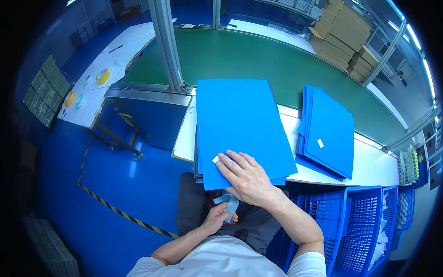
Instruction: The person applies small white labels to the corners of blue and black folders. They peel each label from a roll, place it on a folder, and then move the labeled folder to a separate stack on the table. The process is repeated for multiple folders throughout the clip.
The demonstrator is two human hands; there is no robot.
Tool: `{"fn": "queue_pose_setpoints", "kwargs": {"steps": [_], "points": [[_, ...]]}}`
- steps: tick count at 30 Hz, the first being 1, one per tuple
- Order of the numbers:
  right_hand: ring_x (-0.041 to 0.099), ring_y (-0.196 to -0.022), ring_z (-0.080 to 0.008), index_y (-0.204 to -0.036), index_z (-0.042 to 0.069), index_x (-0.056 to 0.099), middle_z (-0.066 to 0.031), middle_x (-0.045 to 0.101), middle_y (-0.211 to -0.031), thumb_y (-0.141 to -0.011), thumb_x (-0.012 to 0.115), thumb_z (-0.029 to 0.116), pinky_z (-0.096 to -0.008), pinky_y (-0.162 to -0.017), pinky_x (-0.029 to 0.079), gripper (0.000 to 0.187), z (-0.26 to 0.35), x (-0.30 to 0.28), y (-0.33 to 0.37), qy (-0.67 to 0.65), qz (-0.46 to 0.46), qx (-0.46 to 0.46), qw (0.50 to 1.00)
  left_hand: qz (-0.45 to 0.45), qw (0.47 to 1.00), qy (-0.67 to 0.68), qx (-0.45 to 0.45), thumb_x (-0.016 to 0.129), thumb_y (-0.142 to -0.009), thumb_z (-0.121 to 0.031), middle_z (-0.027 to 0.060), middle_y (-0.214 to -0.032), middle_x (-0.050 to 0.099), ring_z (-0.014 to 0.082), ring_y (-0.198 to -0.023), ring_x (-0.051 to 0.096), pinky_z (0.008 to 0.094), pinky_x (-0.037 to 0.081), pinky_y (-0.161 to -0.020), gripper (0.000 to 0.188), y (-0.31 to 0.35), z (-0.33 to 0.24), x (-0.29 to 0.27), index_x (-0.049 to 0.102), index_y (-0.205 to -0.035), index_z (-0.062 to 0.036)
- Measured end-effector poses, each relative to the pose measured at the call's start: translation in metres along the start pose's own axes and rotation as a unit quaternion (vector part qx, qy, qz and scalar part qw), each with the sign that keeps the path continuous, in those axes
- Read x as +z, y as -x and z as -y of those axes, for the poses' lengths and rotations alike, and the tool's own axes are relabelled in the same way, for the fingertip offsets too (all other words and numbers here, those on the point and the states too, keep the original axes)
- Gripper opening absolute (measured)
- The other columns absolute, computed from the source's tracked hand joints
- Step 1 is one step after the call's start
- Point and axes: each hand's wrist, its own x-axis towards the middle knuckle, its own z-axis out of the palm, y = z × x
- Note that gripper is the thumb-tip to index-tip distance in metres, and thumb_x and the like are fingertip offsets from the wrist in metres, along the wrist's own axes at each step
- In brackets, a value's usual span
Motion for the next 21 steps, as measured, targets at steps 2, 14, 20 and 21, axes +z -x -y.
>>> {"fn": "queue_pose_setpoints", "kwargs": {"steps": [2, 14, 20, 21], "points": [[0.060, -0.131, -0.0354, -0.131, 0.002, 0.067, -0.0180, 0.066, -0.137, -0.082, 0.081, 0.023, -0.0470, -0.110, 0.046, 0.056, -0.016, -0.017, 0.016, 0.044, -0.093, -0.002, 0.995, -0.012, 1.000, 0.015, -0.005, 0.052, -0.097, -0.001, 0.0100, -0.098, 0.072, 0.0184, -0.092, 0.070, 0.0352, 0.057, -0.088, 0.030, 0.002, -0.002, 0.002, 0.062, -0.126, 0.0020], [0.054, -0.139, -0.0363, -0.134, 0.001, 0.066, -0.0168, 0.062, -0.146, -0.078, 0.055, -0.008, -0.0447, -0.119, 0.038, 0.057, -0.155, -0.031, 0.190, 0.073, -0.183, 0.381, 0.903, 0.009, 1.000, 0.004, 0.000, 0.052, -0.095, -0.002, 0.0116, -0.097, 0.072, 0.0191, -0.091, 0.071, 0.0368, 0.057, -0.090, 0.034, -0.006, -0.004, 0.017, 0.061, -0.128, 0.0029], [0.066, -0.119, -0.0376, -0.116, 0.000, 0.071, -0.0193, 0.071, -0.123, -0.075, 0.066, -0.006, -0.0453, -0.106, 0.050, 0.042, -0.076, -0.017, 0.168, -0.122, -0.342, 0.208, 0.908, 0.027, 0.999, 0.001, 0.023, 0.052, -0.096, -0.003, 0.0125, -0.098, 0.072, 0.0202, -0.091, 0.071, 0.0370, 0.058, -0.089, 0.041, -0.007, -0.016, 0.027, 0.057, -0.137, 0.0031], [0.072, -0.104, -0.0361, -0.110, 0.003, 0.074, -0.0161, 0.075, -0.112, -0.072, 0.069, -0.004, -0.0427, -0.095, 0.055, 0.038, -0.055, -0.006, 0.162, -0.150, -0.301, 0.179, 0.925, 0.030, 0.999, 0.004, 0.026, 0.052, -0.097, -0.003, 0.0127, -0.098, 0.072, 0.0204, -0.092, 0.071, 0.0371, 0.058, -0.089, 0.042, -0.005, -0.016, 0.028, 0.056, -0.138, 0.0031]]}}
